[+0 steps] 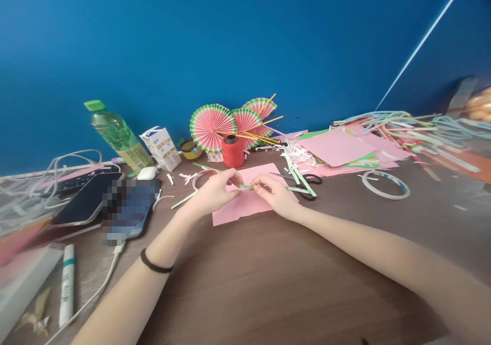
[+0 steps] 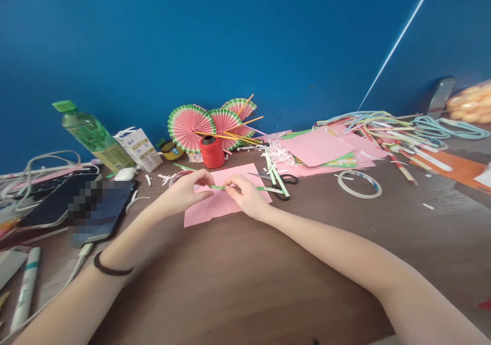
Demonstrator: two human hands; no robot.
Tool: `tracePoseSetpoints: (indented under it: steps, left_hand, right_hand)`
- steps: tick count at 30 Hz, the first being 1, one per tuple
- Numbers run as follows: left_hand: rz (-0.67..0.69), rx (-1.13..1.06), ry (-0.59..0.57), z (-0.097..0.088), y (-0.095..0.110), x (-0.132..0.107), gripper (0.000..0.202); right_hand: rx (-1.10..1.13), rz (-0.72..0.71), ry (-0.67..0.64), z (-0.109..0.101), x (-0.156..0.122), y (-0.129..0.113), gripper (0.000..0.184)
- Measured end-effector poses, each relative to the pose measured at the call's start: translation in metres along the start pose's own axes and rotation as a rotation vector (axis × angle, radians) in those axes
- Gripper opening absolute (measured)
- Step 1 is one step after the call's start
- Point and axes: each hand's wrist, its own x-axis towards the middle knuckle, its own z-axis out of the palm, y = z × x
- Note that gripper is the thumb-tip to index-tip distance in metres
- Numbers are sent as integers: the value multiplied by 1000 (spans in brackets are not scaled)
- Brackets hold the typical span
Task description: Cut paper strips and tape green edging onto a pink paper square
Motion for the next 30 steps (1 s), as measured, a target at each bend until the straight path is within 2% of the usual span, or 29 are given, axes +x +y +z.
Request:
tracePoseSetpoints:
  steps: [8,23,30]
  left_hand:
    - [53,-44,22,-1,0,0,5]
    - [-51,42,84,-1,-1,0,8]
    - [-58,-26,107,-1,2,1,6]
  right_hand:
    - [4,21,7,0,0,2,10]
    - [2,28,16,1,0,2,10]
    - [-1,29,13,1,0,3,9]
